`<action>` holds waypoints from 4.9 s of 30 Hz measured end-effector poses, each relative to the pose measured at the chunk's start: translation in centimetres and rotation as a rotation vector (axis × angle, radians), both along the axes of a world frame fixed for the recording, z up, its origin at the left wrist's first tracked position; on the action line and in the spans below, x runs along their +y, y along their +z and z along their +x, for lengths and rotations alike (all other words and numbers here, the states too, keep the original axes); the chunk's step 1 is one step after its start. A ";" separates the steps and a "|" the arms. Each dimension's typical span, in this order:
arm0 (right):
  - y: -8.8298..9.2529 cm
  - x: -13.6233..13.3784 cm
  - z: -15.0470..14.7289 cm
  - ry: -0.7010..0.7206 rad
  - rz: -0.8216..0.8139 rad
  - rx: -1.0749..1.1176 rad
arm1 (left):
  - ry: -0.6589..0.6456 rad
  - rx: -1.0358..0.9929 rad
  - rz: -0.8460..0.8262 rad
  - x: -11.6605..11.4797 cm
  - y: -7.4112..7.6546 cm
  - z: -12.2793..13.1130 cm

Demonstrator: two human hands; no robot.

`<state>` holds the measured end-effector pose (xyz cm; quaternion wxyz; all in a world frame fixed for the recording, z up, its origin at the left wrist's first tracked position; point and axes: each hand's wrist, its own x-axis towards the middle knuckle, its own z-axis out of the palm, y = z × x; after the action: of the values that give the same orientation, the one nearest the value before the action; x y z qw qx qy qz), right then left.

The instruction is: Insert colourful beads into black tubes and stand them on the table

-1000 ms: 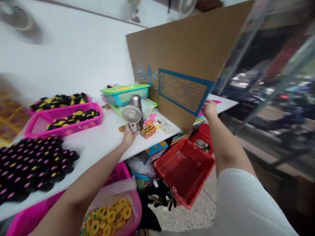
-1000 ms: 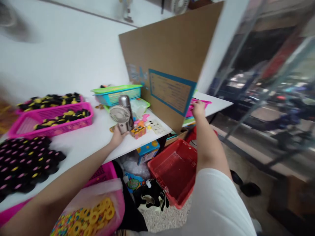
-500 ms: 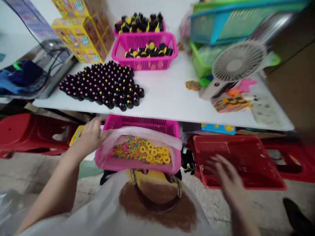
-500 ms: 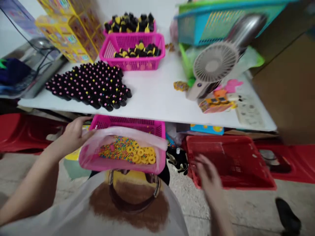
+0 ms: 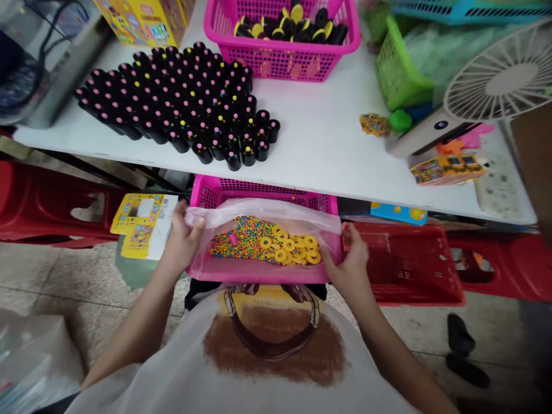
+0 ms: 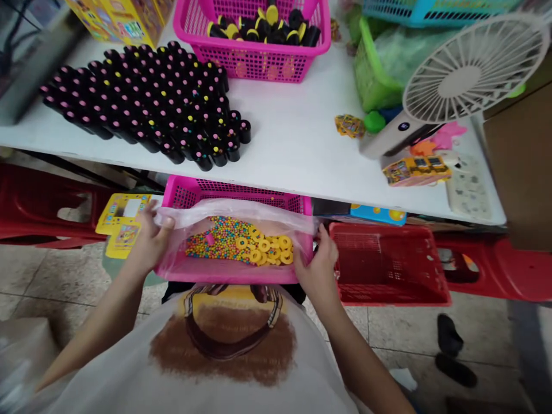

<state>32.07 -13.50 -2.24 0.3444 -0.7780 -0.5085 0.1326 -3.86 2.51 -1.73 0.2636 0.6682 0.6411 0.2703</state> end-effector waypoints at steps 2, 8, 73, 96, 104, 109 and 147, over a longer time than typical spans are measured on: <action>1.6 0.5 -0.8 0.043 0.085 -0.180 | -0.013 0.061 0.213 -0.3 0.7 0.2; 2.1 4.8 -3.1 0.695 -0.329 -0.332 | -0.323 0.116 0.318 2.2 7.3 2.9; 7.2 10.3 -7.4 0.879 0.713 0.077 | -0.540 -1.274 -0.699 -3.5 7.9 11.0; 10.0 10.0 -4.7 1.107 0.549 0.460 | -0.989 -1.086 -0.221 -3.7 6.2 10.3; 7.1 9.6 -6.8 0.884 0.454 0.827 | -1.089 -0.907 0.216 -3.0 5.5 10.6; 5.2 8.6 -7.0 0.773 0.072 1.042 | -0.963 -0.422 0.510 -2.1 6.1 9.9; -2.9 3.8 3.2 0.099 -0.192 0.552 | -0.116 -0.110 0.054 -0.7 0.5 -4.1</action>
<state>35.29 -9.67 -5.19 0.3876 -0.7157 -0.4183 0.4033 -7.97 1.78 -1.21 0.2954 0.6953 0.5782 0.3082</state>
